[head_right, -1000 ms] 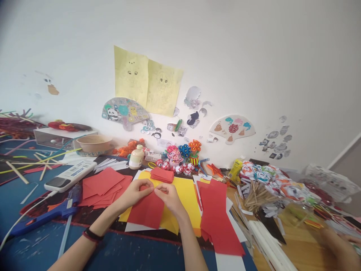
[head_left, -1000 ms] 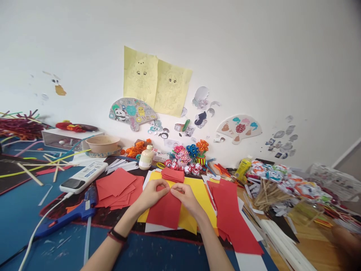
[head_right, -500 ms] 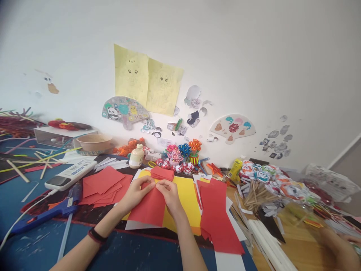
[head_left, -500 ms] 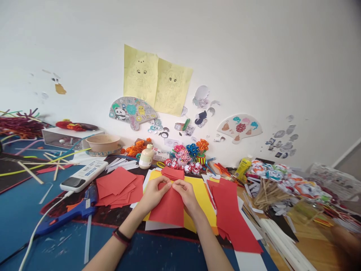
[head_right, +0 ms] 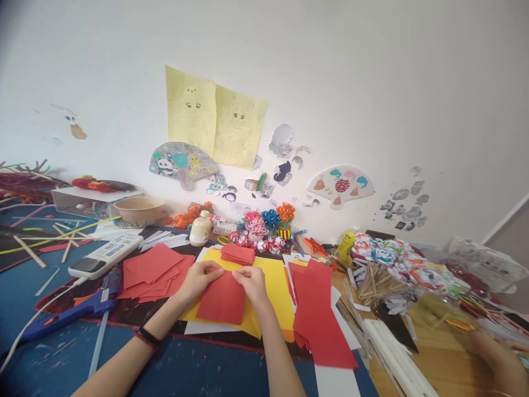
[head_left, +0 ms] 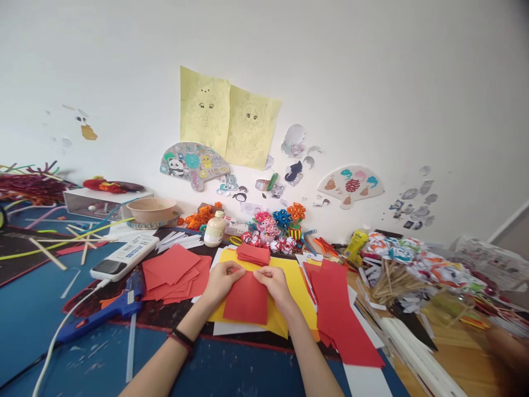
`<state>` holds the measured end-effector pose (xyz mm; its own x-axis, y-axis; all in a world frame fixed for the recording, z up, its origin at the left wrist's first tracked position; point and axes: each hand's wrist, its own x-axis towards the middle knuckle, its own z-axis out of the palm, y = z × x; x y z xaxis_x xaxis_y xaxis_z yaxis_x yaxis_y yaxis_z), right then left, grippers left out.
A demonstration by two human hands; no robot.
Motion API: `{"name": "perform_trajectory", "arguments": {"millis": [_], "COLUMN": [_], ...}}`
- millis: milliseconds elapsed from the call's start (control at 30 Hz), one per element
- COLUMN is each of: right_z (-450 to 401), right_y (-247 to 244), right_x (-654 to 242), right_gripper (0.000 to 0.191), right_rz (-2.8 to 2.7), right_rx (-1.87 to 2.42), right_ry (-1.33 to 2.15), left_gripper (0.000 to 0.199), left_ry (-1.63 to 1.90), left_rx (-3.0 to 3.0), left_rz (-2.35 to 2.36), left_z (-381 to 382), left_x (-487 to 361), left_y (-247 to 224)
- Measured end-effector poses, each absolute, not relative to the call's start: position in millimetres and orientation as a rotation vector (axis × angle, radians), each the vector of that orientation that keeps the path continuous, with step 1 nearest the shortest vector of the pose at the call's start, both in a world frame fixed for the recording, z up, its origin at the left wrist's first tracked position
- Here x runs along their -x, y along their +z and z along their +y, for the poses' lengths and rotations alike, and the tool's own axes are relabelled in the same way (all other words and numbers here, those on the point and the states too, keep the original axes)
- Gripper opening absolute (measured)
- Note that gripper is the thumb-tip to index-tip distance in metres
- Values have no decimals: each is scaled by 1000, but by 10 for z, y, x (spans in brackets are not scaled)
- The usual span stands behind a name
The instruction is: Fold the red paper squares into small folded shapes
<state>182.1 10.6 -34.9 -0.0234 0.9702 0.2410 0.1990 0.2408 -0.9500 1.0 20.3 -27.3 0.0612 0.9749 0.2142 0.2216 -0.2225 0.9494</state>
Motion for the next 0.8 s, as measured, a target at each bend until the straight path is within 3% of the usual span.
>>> {"name": "perform_trajectory", "arguments": {"millis": [300,800], "right_z": [158,138], "right_y": [-455,-448], "right_x": [-1787,-1718], "right_gripper": [29,22], "right_rz": [-1352,-1300], "right_rx": [1156,1242], "right_ry": [1010,832], "left_gripper": [38,42], "left_ry": [1242,1406], "left_rx": [-1510,-1418], "left_rz": [1307,1324], "left_z": [217,179], "left_x": [-38,-8], "left_y": [-351,-386]}}
